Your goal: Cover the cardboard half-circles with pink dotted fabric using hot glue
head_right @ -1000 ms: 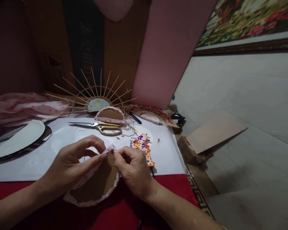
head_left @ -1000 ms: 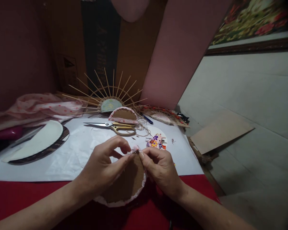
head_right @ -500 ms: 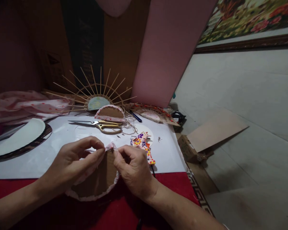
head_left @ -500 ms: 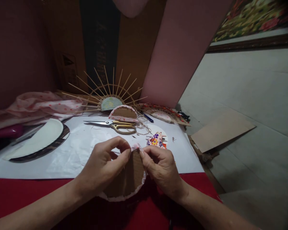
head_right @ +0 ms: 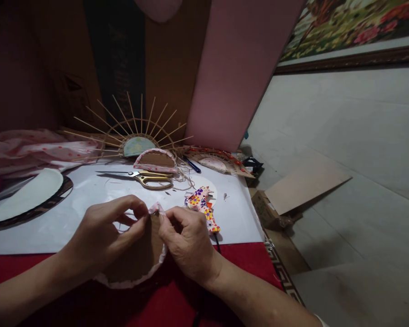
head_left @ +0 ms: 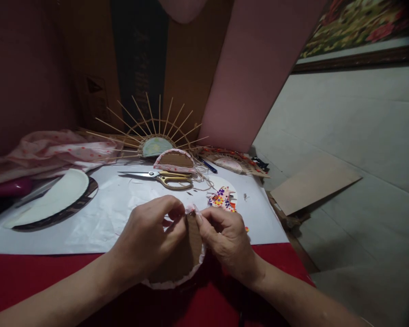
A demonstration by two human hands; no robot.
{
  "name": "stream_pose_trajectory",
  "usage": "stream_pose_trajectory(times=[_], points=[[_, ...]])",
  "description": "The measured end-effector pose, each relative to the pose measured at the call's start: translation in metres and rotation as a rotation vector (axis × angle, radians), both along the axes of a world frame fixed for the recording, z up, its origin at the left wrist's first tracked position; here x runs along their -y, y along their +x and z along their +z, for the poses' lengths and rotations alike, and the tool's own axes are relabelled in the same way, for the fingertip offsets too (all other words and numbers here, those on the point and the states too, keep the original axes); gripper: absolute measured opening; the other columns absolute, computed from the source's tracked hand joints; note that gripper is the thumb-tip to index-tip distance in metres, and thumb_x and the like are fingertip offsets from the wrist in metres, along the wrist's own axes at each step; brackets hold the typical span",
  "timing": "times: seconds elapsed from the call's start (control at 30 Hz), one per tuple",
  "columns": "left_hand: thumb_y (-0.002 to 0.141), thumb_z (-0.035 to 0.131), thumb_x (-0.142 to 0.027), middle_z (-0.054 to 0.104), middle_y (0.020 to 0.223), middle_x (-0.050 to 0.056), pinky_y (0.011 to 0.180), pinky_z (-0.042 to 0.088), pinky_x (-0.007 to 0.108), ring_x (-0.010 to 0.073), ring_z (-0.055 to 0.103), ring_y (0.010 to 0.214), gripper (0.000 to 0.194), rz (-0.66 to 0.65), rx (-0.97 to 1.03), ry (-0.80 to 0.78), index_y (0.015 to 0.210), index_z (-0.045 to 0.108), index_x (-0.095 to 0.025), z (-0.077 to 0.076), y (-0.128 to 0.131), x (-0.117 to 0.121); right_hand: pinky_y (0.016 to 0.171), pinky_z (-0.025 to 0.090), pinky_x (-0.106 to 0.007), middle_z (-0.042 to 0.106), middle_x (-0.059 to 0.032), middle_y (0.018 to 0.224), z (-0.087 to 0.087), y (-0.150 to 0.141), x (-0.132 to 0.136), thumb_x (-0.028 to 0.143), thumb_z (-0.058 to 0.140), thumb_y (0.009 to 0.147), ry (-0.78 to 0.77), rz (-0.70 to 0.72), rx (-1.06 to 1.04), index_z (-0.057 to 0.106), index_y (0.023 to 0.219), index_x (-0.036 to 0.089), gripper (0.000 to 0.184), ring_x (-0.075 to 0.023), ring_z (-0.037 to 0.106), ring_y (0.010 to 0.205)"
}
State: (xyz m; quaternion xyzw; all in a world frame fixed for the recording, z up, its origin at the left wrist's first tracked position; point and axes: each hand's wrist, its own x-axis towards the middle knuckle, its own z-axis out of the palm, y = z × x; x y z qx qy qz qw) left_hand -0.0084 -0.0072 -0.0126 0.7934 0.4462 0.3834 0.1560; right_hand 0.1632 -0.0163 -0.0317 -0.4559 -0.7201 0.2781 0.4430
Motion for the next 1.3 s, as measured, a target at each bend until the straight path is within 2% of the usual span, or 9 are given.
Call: stream_pose_trajectory(times=[0.1,0.27,0.43,0.63,0.73,0.83,1.07,1.2,1.3], points=[[0.080,0.059,-0.027,0.063,0.065,0.001,0.056,0.044,0.024,0.0144,0.058,0.056,0.012,0.028,0.003,-0.003,0.070,0.059,-0.020,-0.001,0.000,-0.001,0.052,0.035,-0.024,0.052,0.0006,0.057,0.000,0.001,0.000,0.030,0.049,0.090,-0.012,0.011,-0.005,0.065,0.070,0.015,0.030,-0.0104,0.043,0.053],[0.082,0.057,-0.029,0.064,0.068,0.001,0.055,0.044,0.023,0.0140,0.058,0.056,0.013,0.004,0.044,-0.118,0.073,0.060,-0.020,-0.002,-0.002,-0.003,0.052,0.035,-0.024,0.053,0.0004,0.059,0.001,0.001,0.000,0.031,0.050,0.090,-0.058,0.030,-0.047,0.065,0.072,0.014,0.029,-0.0105,0.044,0.054],[0.082,0.056,-0.027,0.067,0.071,0.003,0.058,0.045,0.025,0.0158,0.059,0.061,0.012,0.002,0.026,-0.095,0.076,0.062,-0.018,-0.008,0.002,-0.003,0.051,0.035,-0.024,0.052,0.0004,0.059,0.000,-0.001,-0.001,0.035,0.050,0.090,-0.134,0.046,-0.103,0.064,0.072,0.014,0.031,-0.0104,0.044,0.054],[0.084,0.054,-0.029,0.070,0.088,0.005,0.063,0.049,0.025,0.0177,0.064,0.079,0.013,-0.094,0.226,-0.277,0.083,0.061,-0.019,0.009,0.000,0.002,0.052,0.035,-0.023,0.051,0.0012,0.059,-0.006,0.002,-0.004,0.035,0.051,0.090,-0.141,0.041,-0.125,0.063,0.072,0.015,0.030,-0.0100,0.043,0.054],[0.081,0.059,-0.029,0.069,0.092,0.005,0.068,0.050,0.027,0.0191,0.064,0.085,0.014,-0.041,0.320,-0.309,0.090,0.063,-0.019,0.016,-0.003,0.000,0.050,0.033,-0.022,0.048,0.0024,0.058,-0.008,0.003,-0.005,0.034,0.051,0.090,-0.139,0.031,-0.136,0.060,0.070,0.016,0.029,-0.0093,0.040,0.053],[0.079,0.060,-0.028,0.069,0.086,0.005,0.071,0.049,0.029,0.0197,0.064,0.083,0.012,0.030,0.418,-0.344,0.083,0.066,-0.017,0.015,-0.003,-0.005,0.048,0.031,-0.022,0.045,0.0031,0.056,-0.009,0.002,-0.005,0.035,0.050,0.091,-0.138,0.023,-0.133,0.058,0.068,0.017,0.030,-0.0090,0.038,0.052],[0.070,0.074,-0.034,0.072,0.070,0.006,0.058,0.045,0.024,0.0147,0.061,0.062,0.023,-0.026,0.685,-0.884,0.077,0.074,-0.013,0.007,0.000,-0.011,0.050,0.032,-0.023,0.048,0.0019,0.059,-0.007,0.001,-0.005,0.034,0.051,0.090,-0.157,0.064,-0.147,0.061,0.071,0.015,0.028,-0.0097,0.040,0.054],[0.064,0.080,-0.030,0.067,0.059,0.002,0.051,0.042,0.021,0.0109,0.056,0.052,0.021,-0.049,0.757,-1.010,0.071,0.072,-0.012,0.007,-0.002,-0.014,0.050,0.033,-0.023,0.046,0.0021,0.059,-0.007,0.002,-0.004,0.035,0.051,0.090,-0.182,0.103,-0.157,0.060,0.070,0.015,0.029,-0.0098,0.040,0.055],[0.063,0.081,-0.028,0.063,0.053,0.000,0.046,0.038,0.018,0.0080,0.052,0.047,0.020,-0.053,0.773,-1.020,0.068,0.071,-0.011,0.007,-0.003,-0.014,0.048,0.031,-0.023,0.044,0.0025,0.058,-0.007,0.003,-0.005,0.036,0.051,0.090,-0.192,0.109,-0.164,0.059,0.069,0.015,0.031,-0.0094,0.039,0.054]])
